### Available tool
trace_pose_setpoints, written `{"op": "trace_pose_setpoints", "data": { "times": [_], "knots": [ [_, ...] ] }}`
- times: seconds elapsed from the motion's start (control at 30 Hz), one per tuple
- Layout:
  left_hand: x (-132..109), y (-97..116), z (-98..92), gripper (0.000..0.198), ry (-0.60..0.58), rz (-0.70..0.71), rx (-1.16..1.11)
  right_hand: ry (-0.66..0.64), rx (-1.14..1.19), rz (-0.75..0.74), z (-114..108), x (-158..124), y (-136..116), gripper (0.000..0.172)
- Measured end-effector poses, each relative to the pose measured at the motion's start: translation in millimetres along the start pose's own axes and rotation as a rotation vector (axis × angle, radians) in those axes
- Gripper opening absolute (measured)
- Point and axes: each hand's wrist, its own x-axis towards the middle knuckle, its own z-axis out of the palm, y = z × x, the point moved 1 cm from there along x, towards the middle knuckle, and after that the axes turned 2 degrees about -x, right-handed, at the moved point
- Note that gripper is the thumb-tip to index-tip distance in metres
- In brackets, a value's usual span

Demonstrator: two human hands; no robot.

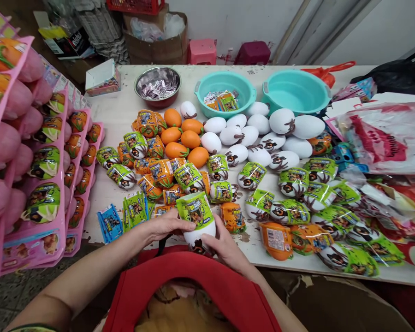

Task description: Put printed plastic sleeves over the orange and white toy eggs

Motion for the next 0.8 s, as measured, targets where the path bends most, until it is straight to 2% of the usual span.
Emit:
{"op": "trace_pose_setpoints", "data": {
  "times": [0.1, 0.23, 0.37, 0.43, 0.53, 0.7, 0.8],
  "knots": [
    [-3, 8, 0.9, 0.06, -0.078, 0.028, 0.055, -0.021, 0.069, 0.028, -4, 1, -9, 0.072],
    [-7, 15, 4.8, 0.067, -0.147, 0.031, 0.164, -0.034, 0.012, 0.013, -4, -1, -6, 0.067],
    [-11, 9, 3.0, 0.067, -0.104, -0.126, 0.242, 0.017, -0.029, 0.048, -3, -10, 8, 0.067],
    [-12, 4, 2.1, 0.069, -0.08, -0.154, 0.241, 0.017, -0.055, 0.064, -2, -14, 13, 0.067],
    [-12, -2, 3.6, 0.067, -0.062, -0.146, 0.249, 0.023, -0.062, 0.054, 0, -15, 15, 0.07],
    [-11, -7, 7.6, 0.064, -0.071, -0.041, 0.187, 0.031, -0.011, 0.07, -3, -14, 17, 0.07],
    [-9, -11, 7.4, 0.062, -0.106, -0.078, 0.17, 0.045, -0.018, 0.114, -7, -16, 21, 0.067]
  ]
}}
